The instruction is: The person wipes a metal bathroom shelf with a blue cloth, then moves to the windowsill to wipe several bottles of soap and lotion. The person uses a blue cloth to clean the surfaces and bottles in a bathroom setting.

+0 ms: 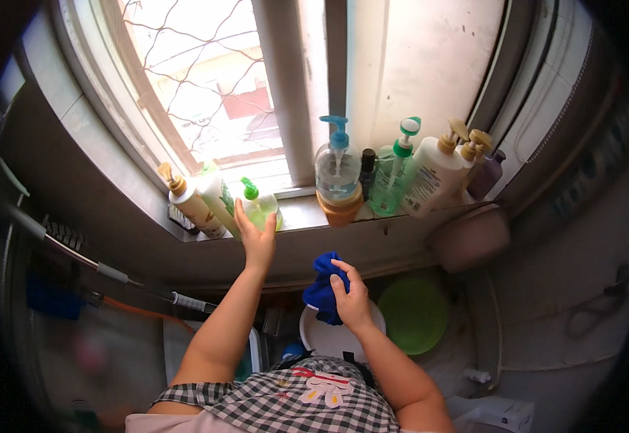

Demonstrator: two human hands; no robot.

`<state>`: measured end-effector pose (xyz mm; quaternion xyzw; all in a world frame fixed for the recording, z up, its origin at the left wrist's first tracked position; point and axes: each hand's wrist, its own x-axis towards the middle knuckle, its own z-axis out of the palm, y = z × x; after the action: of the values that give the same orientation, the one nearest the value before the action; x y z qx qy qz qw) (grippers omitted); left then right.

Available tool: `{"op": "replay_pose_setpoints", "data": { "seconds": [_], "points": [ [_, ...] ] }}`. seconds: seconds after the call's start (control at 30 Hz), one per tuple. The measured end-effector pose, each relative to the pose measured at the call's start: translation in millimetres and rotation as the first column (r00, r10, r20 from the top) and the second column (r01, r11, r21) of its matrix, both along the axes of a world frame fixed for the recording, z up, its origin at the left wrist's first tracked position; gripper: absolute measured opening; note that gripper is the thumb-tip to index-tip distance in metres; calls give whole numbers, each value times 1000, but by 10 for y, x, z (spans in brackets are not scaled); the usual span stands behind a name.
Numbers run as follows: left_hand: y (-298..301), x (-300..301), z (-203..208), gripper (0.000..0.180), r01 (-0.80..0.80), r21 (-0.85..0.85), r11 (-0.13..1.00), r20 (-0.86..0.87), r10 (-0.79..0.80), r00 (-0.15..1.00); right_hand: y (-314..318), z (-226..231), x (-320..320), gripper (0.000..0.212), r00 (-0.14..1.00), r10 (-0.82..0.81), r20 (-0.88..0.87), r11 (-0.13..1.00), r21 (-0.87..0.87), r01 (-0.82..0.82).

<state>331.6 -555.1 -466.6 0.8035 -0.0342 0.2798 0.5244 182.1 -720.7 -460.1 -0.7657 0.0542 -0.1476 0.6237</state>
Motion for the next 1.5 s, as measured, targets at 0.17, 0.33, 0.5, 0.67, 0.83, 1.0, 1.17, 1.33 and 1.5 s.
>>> {"op": "replay_pose_setpoints", "data": {
  "seconds": [0.17,0.33,0.5,0.67,0.83,1.0,1.17,1.33,1.5],
  "points": [
    [-9,345,30,78,-57,139,989,-37,63,997,71,8,-75,30,999,25,-30,999,-29,-26],
    [-58,481,58,56,-135,135,982,-65,145,987,16,-65,-147,29,999,-17,-44,1000,-10,17],
    [-27,503,8,46,-109,99,989,23,107,994,45,-21,-178,31,999,-9,-43,1000,25,10],
    [79,304,101,42,173,-268,948,-80,-201,976,66,65,-108,29,999,14,-31,999,41,-13],
    [183,-144,452,36,407,-619,672,25,-501,865,32,273,43,31,998,-34,52,999,33,33],
    [216,-473,570,36,486,-629,606,11,-619,785,235,735,154,31,964,-66,258,992,-88,92],
    [148,-627,418,39,565,-646,513,115,-666,737,573,846,217,41,862,221,456,710,-681,178],
    [275,-751,459,36,610,-488,624,72,-668,740,553,783,294,43,883,136,449,772,-607,190],
    [301,-798,479,34,606,-480,635,36,-676,736,488,906,328,32,913,129,387,816,-564,124]
  ]
}}
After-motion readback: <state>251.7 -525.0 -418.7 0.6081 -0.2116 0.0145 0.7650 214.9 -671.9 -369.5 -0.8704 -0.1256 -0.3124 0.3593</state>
